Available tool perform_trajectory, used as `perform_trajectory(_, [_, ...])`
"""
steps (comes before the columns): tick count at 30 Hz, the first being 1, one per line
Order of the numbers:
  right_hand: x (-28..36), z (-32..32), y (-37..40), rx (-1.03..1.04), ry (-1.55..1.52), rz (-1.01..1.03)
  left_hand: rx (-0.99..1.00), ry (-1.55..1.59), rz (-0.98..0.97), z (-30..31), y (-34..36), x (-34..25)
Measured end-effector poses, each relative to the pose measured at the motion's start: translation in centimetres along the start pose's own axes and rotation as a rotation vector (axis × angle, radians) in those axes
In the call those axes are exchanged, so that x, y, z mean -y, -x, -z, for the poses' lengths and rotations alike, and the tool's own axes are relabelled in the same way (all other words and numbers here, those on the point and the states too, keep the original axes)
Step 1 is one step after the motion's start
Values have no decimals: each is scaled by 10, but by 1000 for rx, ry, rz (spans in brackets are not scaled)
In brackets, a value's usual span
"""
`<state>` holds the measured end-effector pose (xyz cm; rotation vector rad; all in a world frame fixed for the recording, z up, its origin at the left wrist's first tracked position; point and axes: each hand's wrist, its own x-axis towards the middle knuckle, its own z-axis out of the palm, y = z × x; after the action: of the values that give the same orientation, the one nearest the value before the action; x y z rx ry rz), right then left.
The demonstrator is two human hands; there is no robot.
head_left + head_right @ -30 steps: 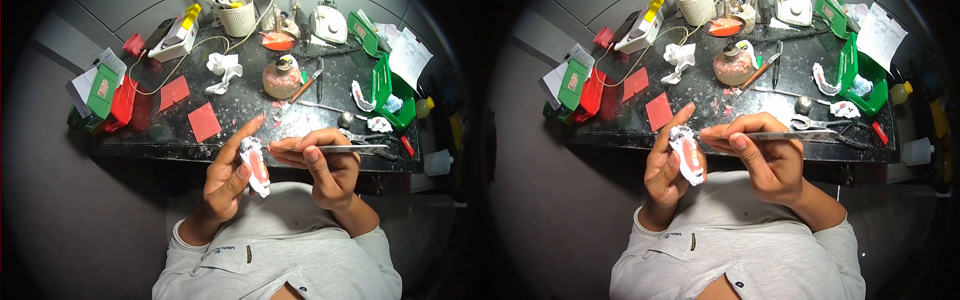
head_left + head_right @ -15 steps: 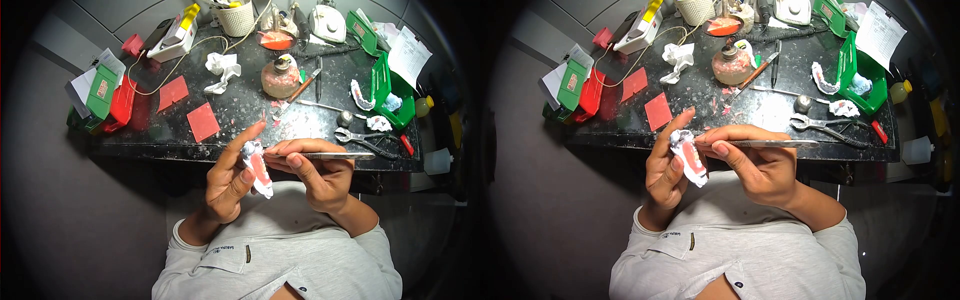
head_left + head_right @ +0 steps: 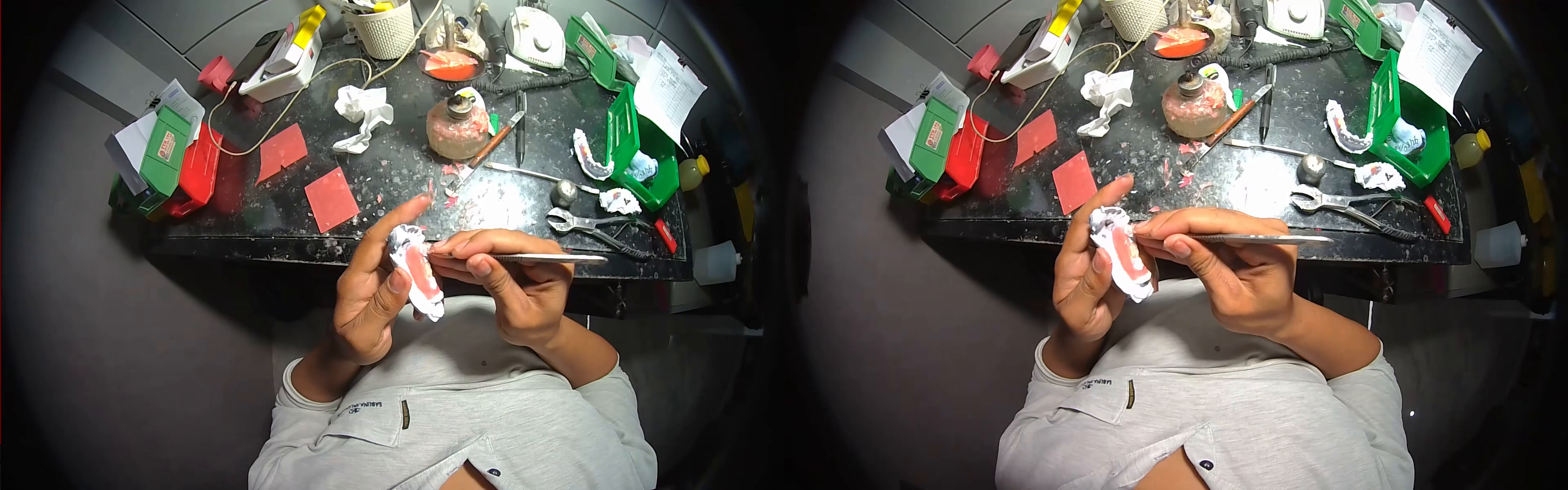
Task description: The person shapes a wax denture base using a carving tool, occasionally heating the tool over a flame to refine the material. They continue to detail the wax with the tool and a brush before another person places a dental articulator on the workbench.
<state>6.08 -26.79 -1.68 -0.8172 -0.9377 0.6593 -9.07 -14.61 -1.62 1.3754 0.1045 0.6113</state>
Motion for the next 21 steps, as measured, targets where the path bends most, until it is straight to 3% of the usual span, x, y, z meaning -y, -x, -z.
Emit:
perform_trajectory(2, [-1,-2,1,5,8,4,30,27,8,0,0,0])
perform_trajectory(4, [-1,-9,1,-121,-104,-49,-12,1,16,-3,-2,2])
perform_trajectory(9, [-3,-3,1,-40,56,-10,-97,-19,37,-7,-2,2])
perform_trajectory(11, [-1,-7,0,-141,-53,-55,-50,-44,37,-6,-1,4])
perform_trajectory(17, [-6,0,1,-62,97,33,-70,-53,25,-10,-1,4])
perform_trajectory(21, [-6,-4,1,-134,72,14,-40,-52,-2,-8,-3,4])
